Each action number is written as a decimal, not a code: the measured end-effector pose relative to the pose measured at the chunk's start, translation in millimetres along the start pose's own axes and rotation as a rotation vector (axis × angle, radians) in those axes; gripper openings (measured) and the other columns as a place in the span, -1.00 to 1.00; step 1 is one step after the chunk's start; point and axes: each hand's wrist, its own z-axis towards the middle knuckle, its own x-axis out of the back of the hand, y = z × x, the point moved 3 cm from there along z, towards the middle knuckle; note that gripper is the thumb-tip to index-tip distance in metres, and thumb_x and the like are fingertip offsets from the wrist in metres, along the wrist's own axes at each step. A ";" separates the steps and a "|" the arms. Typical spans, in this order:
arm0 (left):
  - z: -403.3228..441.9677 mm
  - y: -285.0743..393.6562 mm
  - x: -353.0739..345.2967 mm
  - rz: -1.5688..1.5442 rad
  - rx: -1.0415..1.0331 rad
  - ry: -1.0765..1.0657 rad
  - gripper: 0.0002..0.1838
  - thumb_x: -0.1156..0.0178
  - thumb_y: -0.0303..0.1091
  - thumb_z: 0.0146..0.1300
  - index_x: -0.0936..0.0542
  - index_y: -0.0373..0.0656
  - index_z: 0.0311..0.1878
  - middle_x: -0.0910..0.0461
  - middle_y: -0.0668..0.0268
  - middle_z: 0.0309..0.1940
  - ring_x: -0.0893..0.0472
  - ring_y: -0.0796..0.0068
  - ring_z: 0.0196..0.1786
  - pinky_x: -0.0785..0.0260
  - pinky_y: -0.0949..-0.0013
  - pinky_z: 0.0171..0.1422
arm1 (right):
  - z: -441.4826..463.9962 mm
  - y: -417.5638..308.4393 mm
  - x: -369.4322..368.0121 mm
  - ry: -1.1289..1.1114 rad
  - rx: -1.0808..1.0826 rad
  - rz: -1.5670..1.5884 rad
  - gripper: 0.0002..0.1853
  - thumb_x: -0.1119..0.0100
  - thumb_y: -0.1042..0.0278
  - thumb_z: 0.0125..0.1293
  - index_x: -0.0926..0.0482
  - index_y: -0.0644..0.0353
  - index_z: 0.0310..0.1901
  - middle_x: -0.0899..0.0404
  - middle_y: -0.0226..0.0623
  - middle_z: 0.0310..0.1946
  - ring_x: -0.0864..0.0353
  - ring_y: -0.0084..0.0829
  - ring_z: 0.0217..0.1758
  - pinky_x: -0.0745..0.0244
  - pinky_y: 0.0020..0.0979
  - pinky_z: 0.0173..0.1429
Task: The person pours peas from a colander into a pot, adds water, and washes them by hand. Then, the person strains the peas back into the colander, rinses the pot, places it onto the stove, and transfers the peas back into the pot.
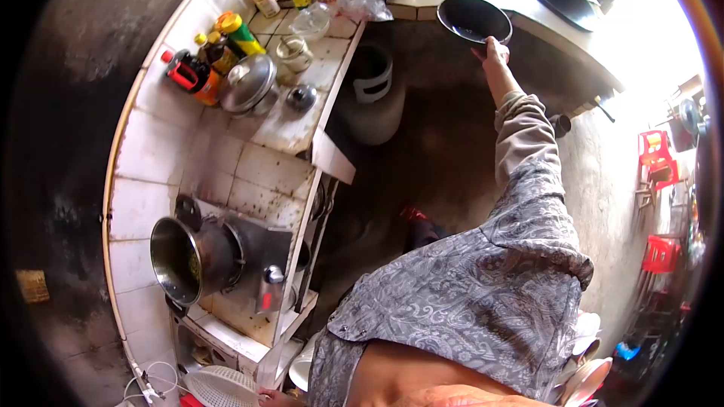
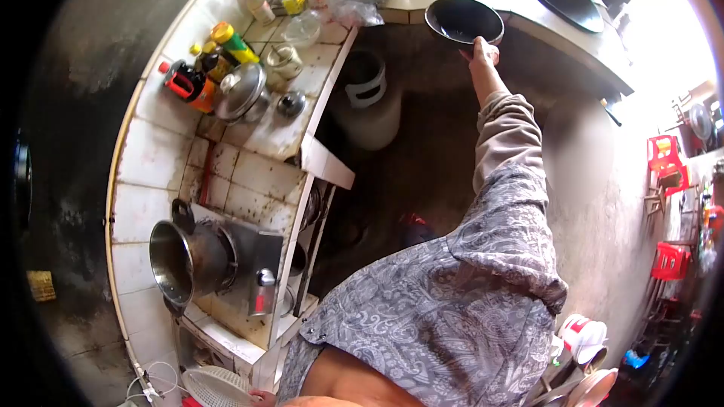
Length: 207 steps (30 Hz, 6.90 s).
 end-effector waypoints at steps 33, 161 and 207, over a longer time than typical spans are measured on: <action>3.7 85.4 170.5 -1.981 1.554 -0.737 -0.59 0.00 -0.30 0.29 -0.41 -0.35 0.13 -0.60 0.20 -0.22 -0.60 0.59 -0.37 -0.51 0.60 -0.41 | -107.2 299.0 42.5 -1.019 -0.957 -0.238 -0.83 -0.18 0.35 0.13 -0.52 0.24 -0.28 -0.52 -0.30 -0.50 -0.48 -0.52 -0.53 -0.44 -0.57 -0.50; 90.5 -298.5 -252.6 -1.361 1.065 -0.517 -0.54 -0.13 -0.14 0.23 -0.49 -0.40 -0.02 -0.60 0.16 -0.27 -0.54 0.47 -0.26 -0.36 0.40 -0.18 | -1090.9 350.5 54.2 -1.648 -0.942 -0.516 -0.79 -0.04 0.43 0.29 -0.46 0.22 -0.05 -0.10 -0.58 -0.71 -0.06 -0.67 -0.72 0.01 -0.54 -0.64; 365.9 -243.4 -253.8 -0.347 0.080 -0.105 -0.83 -0.10 -0.28 0.08 -0.59 -0.16 -0.45 -0.58 0.15 -0.59 -0.62 0.18 -0.44 -0.46 0.16 -0.38 | -1130.7 371.2 69.4 -1.569 -1.034 -0.297 -0.83 -0.07 0.39 0.27 -0.34 0.10 -0.14 -0.21 -0.47 -0.62 -0.21 -0.56 -0.61 -0.25 -0.40 -0.51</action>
